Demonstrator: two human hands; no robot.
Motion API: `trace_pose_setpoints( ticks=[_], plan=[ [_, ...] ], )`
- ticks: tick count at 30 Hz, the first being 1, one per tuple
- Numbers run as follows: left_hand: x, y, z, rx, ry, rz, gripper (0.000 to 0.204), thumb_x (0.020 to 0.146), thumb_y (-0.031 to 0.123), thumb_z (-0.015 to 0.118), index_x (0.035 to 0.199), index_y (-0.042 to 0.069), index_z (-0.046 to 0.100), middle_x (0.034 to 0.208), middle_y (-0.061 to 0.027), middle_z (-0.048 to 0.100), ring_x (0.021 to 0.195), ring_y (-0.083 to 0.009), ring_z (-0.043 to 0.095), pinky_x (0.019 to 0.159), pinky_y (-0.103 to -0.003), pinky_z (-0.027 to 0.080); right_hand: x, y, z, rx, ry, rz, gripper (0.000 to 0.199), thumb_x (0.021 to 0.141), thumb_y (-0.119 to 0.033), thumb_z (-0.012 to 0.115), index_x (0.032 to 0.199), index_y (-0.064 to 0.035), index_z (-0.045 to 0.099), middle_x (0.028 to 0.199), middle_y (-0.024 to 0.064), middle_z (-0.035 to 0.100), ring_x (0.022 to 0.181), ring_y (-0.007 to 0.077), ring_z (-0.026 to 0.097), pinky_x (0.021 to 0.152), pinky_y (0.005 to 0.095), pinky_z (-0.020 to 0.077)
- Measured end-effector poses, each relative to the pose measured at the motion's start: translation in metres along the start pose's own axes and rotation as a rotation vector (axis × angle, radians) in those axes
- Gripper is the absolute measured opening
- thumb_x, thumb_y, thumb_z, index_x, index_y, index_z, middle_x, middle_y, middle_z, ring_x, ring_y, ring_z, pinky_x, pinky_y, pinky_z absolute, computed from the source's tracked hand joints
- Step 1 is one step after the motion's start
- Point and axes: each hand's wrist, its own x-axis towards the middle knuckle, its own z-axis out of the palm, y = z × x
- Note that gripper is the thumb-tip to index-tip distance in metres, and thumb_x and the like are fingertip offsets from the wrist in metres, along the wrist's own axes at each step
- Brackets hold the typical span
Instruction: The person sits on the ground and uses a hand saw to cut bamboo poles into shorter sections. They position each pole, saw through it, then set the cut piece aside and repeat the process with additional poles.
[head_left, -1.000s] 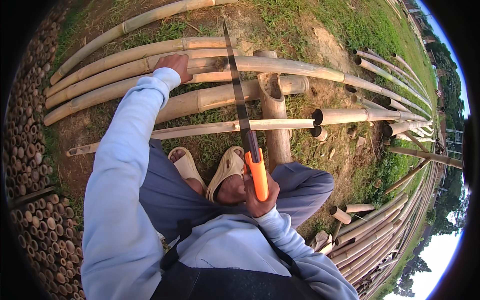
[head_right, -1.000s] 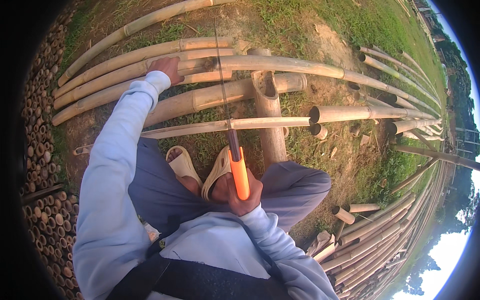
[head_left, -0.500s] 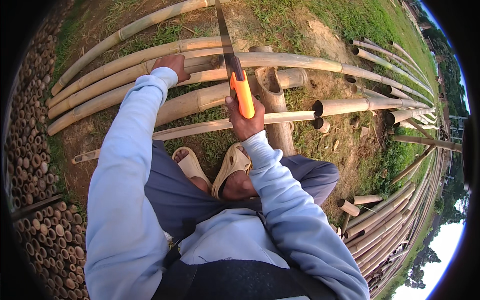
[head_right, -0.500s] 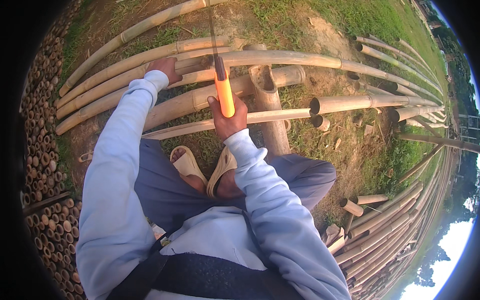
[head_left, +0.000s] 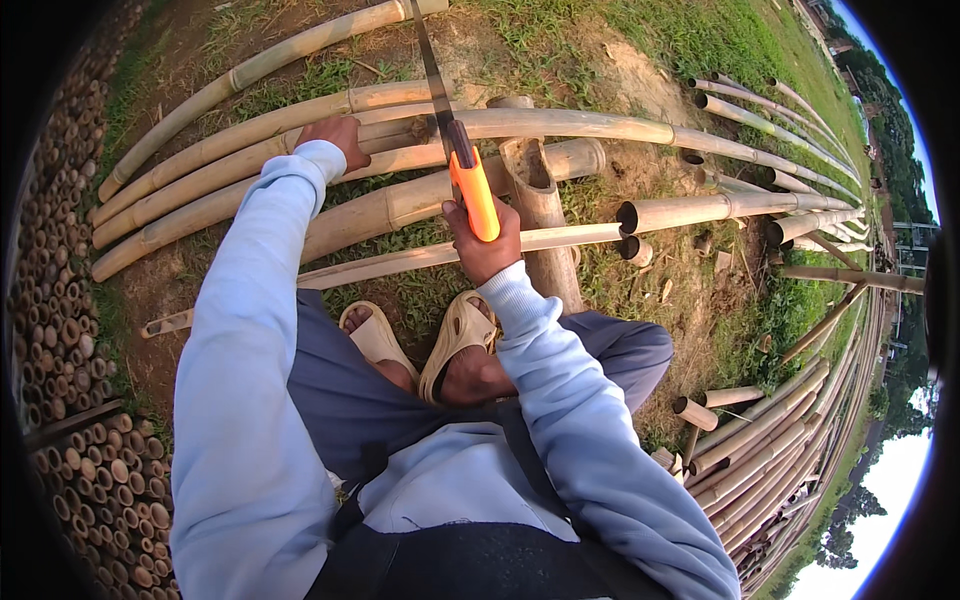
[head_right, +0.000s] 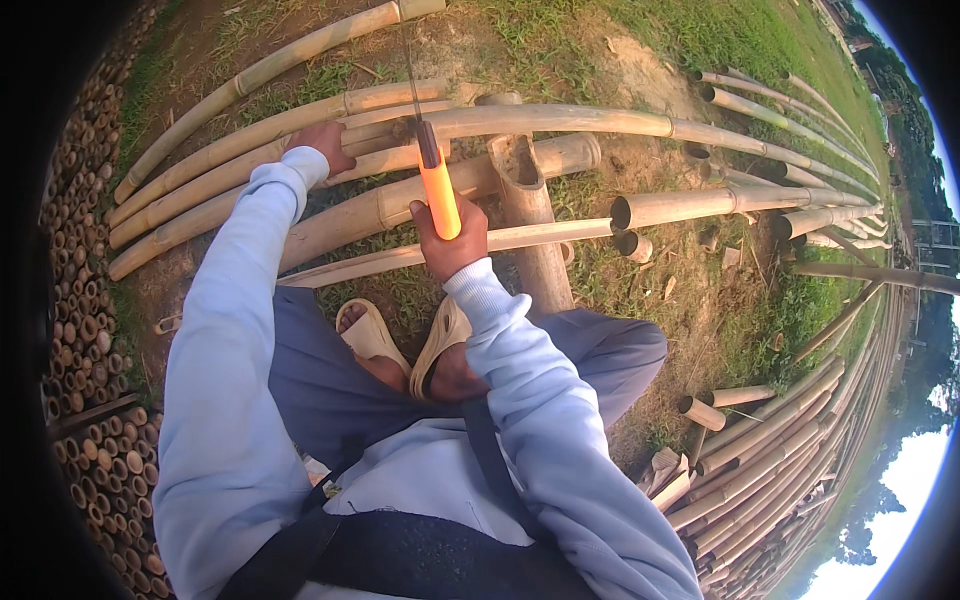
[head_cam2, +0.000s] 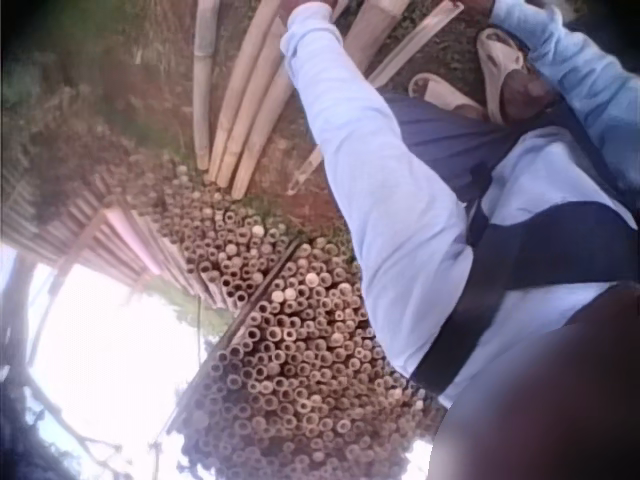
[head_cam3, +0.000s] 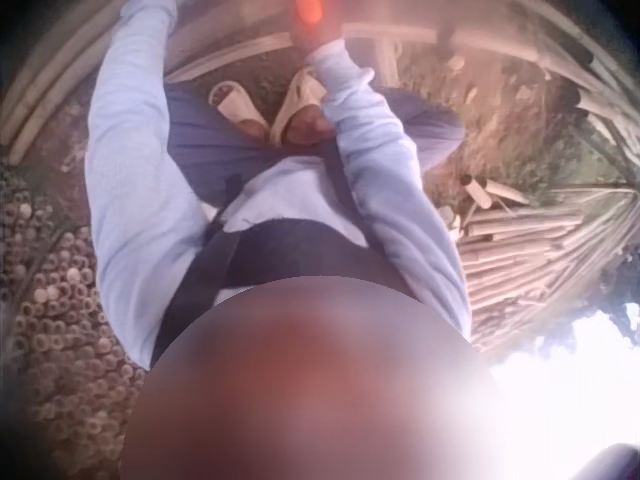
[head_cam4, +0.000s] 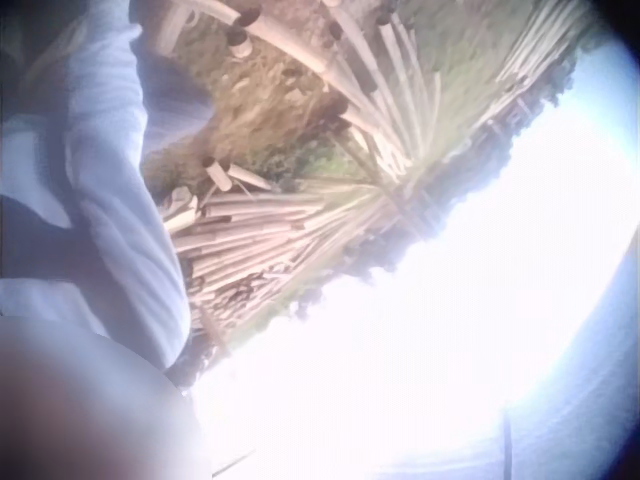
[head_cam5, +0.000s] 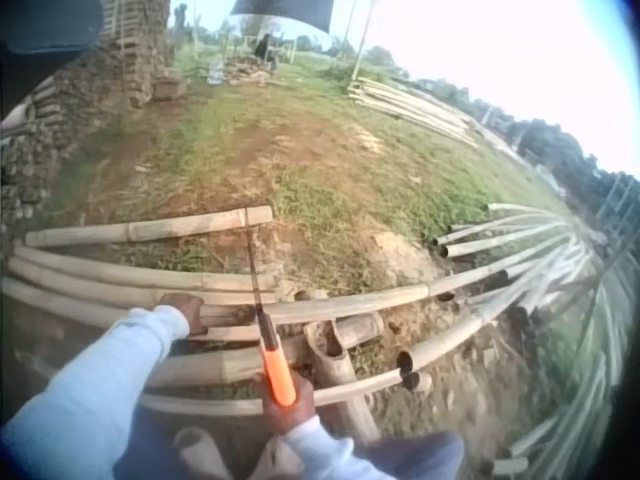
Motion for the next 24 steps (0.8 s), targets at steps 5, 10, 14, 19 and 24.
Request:
trace_pose_setpoints(
  ticks=[5, 10, 14, 19, 24],
  plan=[
    [-0.005, -0.011, 0.013, -0.028, 0.002, -0.025, 0.045, 0.080, 0.035, 0.076, 0.114, 0.006, 0.069, 0.115, -0.0191, 0.072, 0.112, -0.0346, 0.068, 0.099, -0.045, 0.053, -0.150, -0.004, -0.045, -0.036, -0.040, 0.075, 0.031, 0.096, -0.007, 0.068, 0.126, 0.0029, 0.068, 0.088, 0.0016, 0.071, 0.068, 0.0056, 0.062, 0.063, 0.0228, 0.0506],
    [-0.001, -0.005, 0.016, -0.006, 0.000, -0.027, 0.046, 0.079, 0.036, 0.076, 0.113, 0.005, 0.069, 0.113, -0.0193, 0.073, 0.110, -0.0347, 0.069, 0.099, -0.046, 0.054, -0.095, 0.000, -0.033, 0.072, -0.003, 0.129, 0.016, 0.094, -0.009, 0.071, 0.105, 0.0024, 0.070, 0.073, -0.0002, 0.065, 0.058, 0.0067, 0.058, 0.054, 0.0232, 0.0462],
    [0.009, 0.005, -0.004, -0.015, -0.095, 0.016, 0.057, 0.077, 0.037, 0.078, 0.123, 0.007, 0.067, 0.121, -0.0202, 0.071, 0.115, -0.0381, 0.066, 0.102, -0.047, 0.052, -0.005, 0.008, -0.009, 0.106, -0.006, 0.040, 0.017, 0.095, -0.013, 0.071, 0.092, 0.0021, 0.065, 0.071, 0.0019, 0.061, 0.064, 0.0095, 0.050, 0.060, 0.0297, 0.0446],
    [-0.004, -0.014, 0.015, -0.005, 0.008, -0.021, 0.045, 0.079, 0.033, 0.076, 0.113, 0.004, 0.069, 0.117, -0.0205, 0.071, 0.113, -0.0358, 0.068, 0.100, -0.047, 0.053, -0.137, -0.015, -0.046, 0.049, -0.036, 0.079, 0.022, 0.095, -0.006, 0.068, 0.115, 0.0032, 0.067, 0.082, 0.0033, 0.069, 0.069, 0.0082, 0.063, 0.064, 0.0250, 0.0514],
    [-0.001, -0.007, 0.014, -0.023, -0.003, -0.046, 0.048, 0.078, 0.034, 0.076, 0.117, 0.006, 0.069, 0.118, -0.0197, 0.071, 0.113, -0.0363, 0.067, 0.100, -0.046, 0.052, -0.133, -0.001, -0.053, -0.005, -0.060, 0.142, 0.028, 0.094, -0.005, 0.068, 0.120, 0.0053, 0.067, 0.100, 0.0110, 0.074, 0.093, 0.0138, 0.069, 0.085, 0.0290, 0.0531]
  ],
)
